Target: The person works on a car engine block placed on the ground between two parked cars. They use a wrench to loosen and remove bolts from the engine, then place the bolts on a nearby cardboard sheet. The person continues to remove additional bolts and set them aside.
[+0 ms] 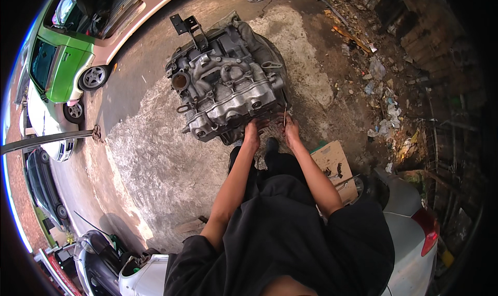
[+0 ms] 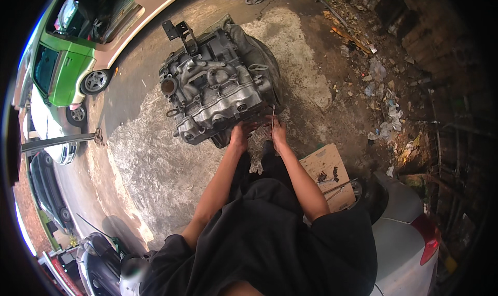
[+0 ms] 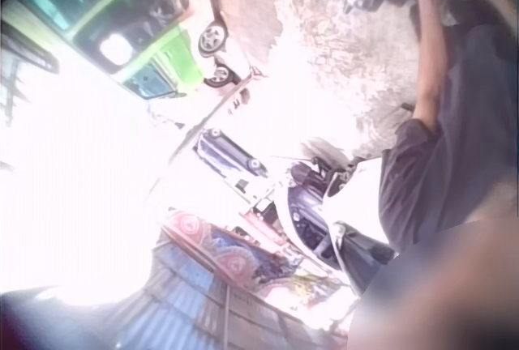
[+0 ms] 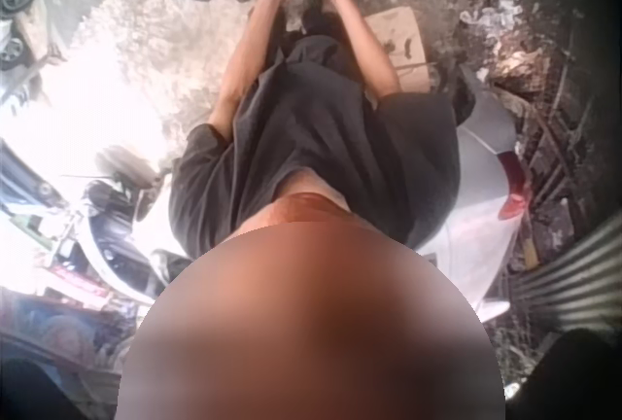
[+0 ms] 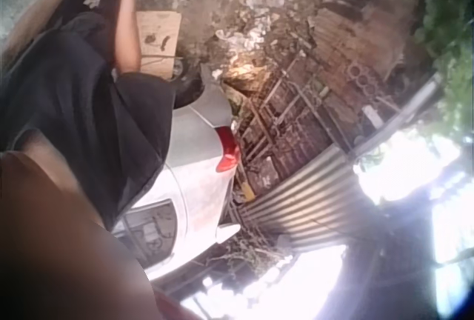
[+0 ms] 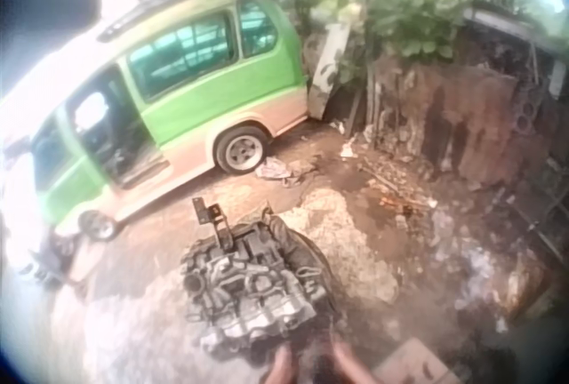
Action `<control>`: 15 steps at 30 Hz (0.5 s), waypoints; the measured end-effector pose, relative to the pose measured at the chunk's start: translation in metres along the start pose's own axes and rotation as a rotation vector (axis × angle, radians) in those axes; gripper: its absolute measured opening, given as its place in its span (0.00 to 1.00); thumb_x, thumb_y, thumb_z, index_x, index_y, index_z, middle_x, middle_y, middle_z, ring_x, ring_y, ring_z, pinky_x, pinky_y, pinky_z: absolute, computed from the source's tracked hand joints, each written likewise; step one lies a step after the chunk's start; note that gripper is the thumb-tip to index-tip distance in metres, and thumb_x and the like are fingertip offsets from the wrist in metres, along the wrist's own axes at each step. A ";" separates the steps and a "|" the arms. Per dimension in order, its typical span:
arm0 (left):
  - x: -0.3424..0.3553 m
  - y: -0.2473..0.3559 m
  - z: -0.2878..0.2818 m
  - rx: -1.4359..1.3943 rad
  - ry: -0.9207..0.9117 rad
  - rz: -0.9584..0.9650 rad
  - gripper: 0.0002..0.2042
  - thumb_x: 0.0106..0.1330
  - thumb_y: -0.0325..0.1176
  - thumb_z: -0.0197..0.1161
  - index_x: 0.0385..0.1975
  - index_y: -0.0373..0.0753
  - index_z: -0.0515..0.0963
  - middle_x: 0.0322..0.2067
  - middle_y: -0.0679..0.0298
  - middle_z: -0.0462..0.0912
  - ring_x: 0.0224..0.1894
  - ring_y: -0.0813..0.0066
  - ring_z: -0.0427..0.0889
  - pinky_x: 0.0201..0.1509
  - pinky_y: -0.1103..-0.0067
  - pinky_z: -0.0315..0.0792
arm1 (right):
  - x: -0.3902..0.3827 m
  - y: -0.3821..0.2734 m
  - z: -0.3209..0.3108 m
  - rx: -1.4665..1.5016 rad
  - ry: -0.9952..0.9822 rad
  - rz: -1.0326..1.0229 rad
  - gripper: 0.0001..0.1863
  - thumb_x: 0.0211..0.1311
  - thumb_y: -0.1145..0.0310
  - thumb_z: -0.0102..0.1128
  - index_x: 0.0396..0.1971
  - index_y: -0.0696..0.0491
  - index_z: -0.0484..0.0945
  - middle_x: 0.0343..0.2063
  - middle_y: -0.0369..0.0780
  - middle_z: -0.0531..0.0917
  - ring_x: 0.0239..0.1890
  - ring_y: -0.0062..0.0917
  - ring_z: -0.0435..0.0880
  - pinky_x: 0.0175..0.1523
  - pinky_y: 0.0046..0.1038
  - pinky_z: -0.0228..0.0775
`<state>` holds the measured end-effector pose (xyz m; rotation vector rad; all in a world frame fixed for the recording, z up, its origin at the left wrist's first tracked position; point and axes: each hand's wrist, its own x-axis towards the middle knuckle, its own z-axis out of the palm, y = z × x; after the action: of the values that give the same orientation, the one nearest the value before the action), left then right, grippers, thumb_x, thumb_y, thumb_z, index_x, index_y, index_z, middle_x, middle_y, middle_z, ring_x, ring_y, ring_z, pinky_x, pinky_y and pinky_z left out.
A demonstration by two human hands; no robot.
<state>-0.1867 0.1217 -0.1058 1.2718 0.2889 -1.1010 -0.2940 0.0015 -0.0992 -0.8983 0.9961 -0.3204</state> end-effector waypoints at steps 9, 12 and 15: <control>-0.015 0.043 0.020 0.629 -0.293 0.307 0.16 0.73 0.38 0.52 0.51 0.35 0.79 0.41 0.57 0.88 0.43 0.65 0.85 0.51 0.72 0.75 | 0.010 0.000 -0.047 -0.489 -0.058 -0.202 0.14 0.77 0.60 0.56 0.50 0.54 0.82 0.31 0.37 0.85 0.33 0.22 0.81 0.41 0.30 0.71; -0.027 0.071 0.020 0.923 -0.303 0.509 0.14 0.73 0.35 0.53 0.51 0.34 0.78 0.39 0.56 0.88 0.42 0.64 0.87 0.50 0.71 0.76 | 0.008 -0.004 -0.049 -0.570 -0.081 -0.238 0.12 0.76 0.63 0.57 0.51 0.52 0.81 0.37 0.38 0.86 0.36 0.24 0.83 0.44 0.33 0.73; -0.042 0.095 0.027 1.136 -0.349 0.644 0.12 0.72 0.29 0.55 0.53 0.36 0.77 0.38 0.53 0.87 0.42 0.61 0.88 0.49 0.68 0.77 | 0.004 -0.007 -0.044 -0.649 -0.056 -0.275 0.11 0.76 0.64 0.57 0.51 0.49 0.81 0.41 0.38 0.85 0.39 0.26 0.84 0.46 0.35 0.74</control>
<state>-0.1431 0.1097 -0.0085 1.8947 -1.0959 -0.8698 -0.3273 -0.0276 -0.1067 -1.6326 0.9360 -0.1989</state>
